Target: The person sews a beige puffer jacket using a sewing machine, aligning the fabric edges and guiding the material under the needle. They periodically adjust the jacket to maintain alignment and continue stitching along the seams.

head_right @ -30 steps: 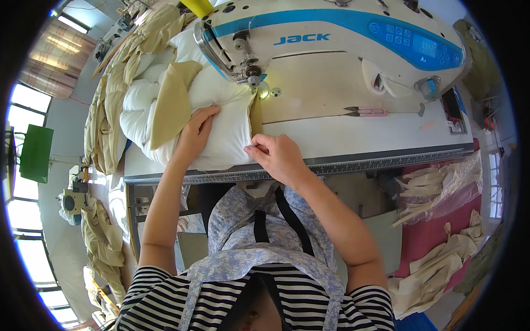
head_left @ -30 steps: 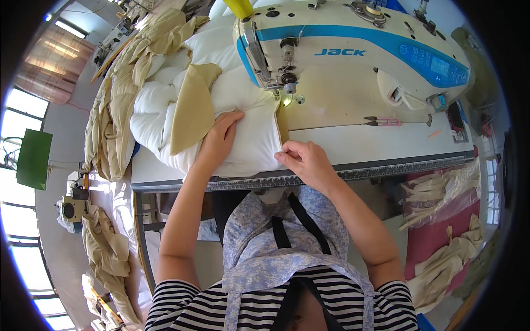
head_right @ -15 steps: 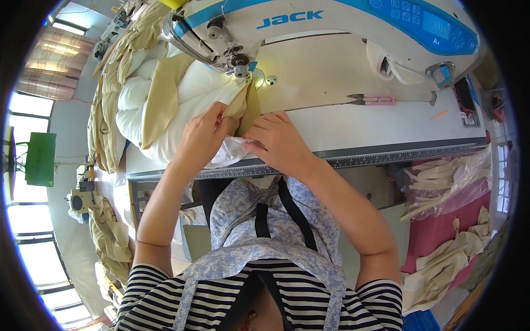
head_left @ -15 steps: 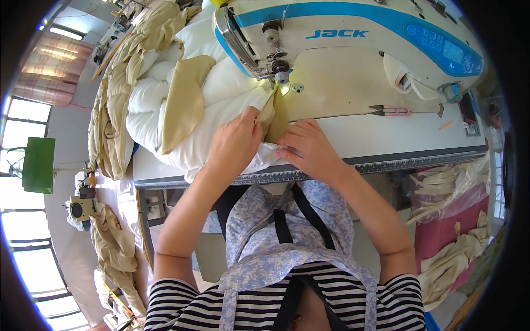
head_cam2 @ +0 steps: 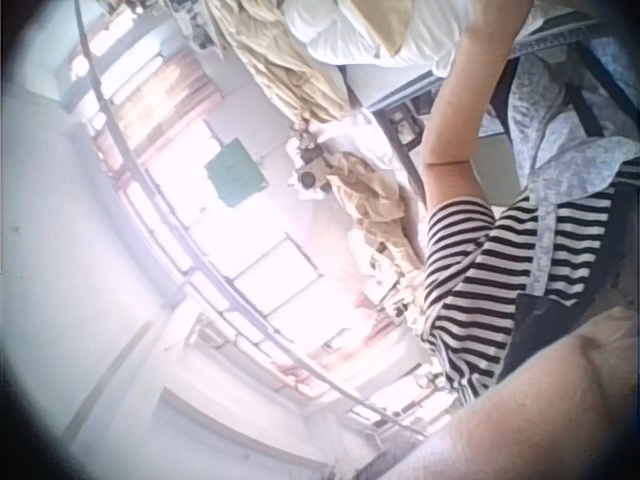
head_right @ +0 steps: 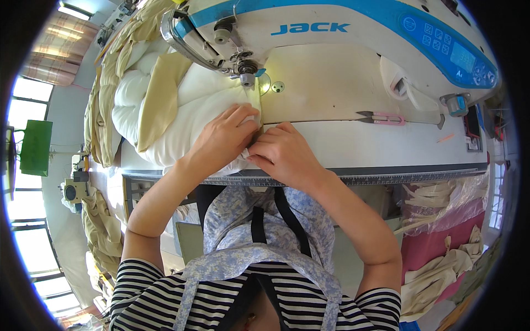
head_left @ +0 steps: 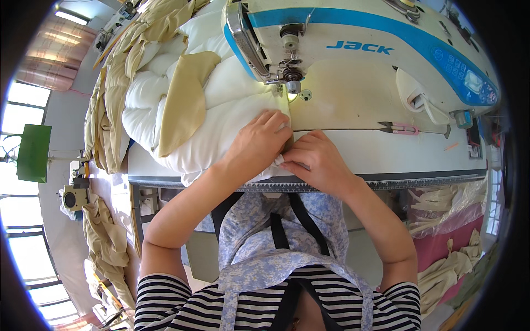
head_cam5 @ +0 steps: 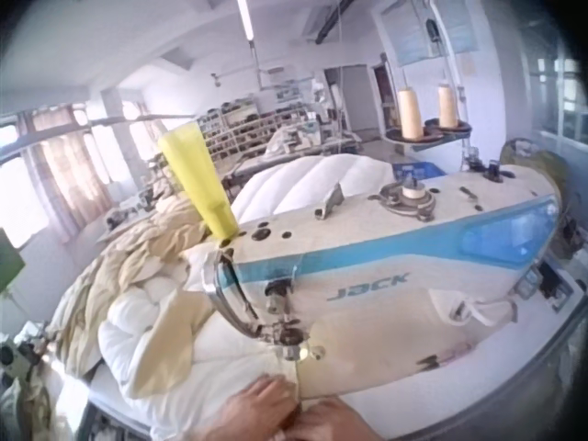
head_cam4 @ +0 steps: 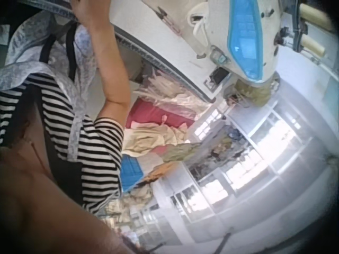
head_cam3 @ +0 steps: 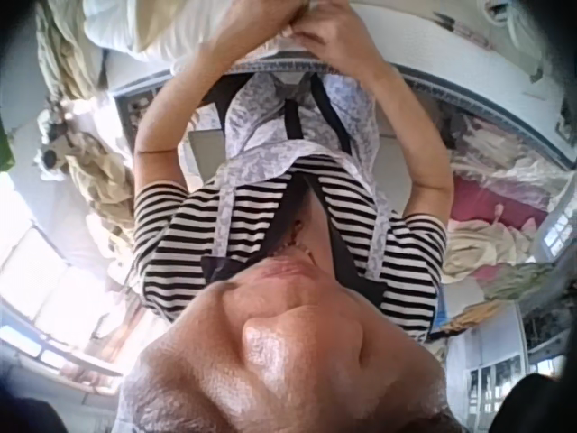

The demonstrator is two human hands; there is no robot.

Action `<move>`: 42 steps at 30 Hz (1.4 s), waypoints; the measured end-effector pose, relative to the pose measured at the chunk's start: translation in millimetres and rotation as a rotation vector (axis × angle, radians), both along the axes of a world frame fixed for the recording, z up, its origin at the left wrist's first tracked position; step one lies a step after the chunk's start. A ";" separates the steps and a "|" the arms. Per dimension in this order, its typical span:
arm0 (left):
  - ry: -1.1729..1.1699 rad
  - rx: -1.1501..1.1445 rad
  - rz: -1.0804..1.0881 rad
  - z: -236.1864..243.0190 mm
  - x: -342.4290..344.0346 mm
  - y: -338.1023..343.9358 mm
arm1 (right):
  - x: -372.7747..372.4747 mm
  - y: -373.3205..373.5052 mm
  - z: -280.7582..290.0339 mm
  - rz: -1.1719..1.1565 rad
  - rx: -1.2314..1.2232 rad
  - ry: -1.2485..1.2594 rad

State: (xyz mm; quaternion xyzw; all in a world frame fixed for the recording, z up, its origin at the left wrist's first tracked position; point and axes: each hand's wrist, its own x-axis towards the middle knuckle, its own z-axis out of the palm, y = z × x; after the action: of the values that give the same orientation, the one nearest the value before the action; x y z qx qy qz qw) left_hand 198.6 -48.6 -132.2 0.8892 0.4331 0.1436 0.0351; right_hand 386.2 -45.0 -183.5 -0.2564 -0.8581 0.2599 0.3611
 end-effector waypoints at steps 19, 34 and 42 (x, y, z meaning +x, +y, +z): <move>-0.428 -0.053 0.118 -14.1 -50.5 2.3 | -19.4 3.2 3.1 -0.197 -0.253 0.054; -0.681 0.146 0.297 -10.4 -17.2 -47.7 | -21.2 -11.1 5.5 -0.140 -0.780 0.465; -0.772 0.103 0.391 -18.6 4.4 -44.8 | -19.3 -5.0 -3.8 -0.048 -0.736 0.552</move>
State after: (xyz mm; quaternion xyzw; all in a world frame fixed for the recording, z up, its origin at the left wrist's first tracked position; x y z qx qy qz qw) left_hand 203.0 -93.4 -150.7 0.6719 0.5409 0.4909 0.1224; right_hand 366.9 -50.0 -187.3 -0.3085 -0.5743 0.5975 0.4669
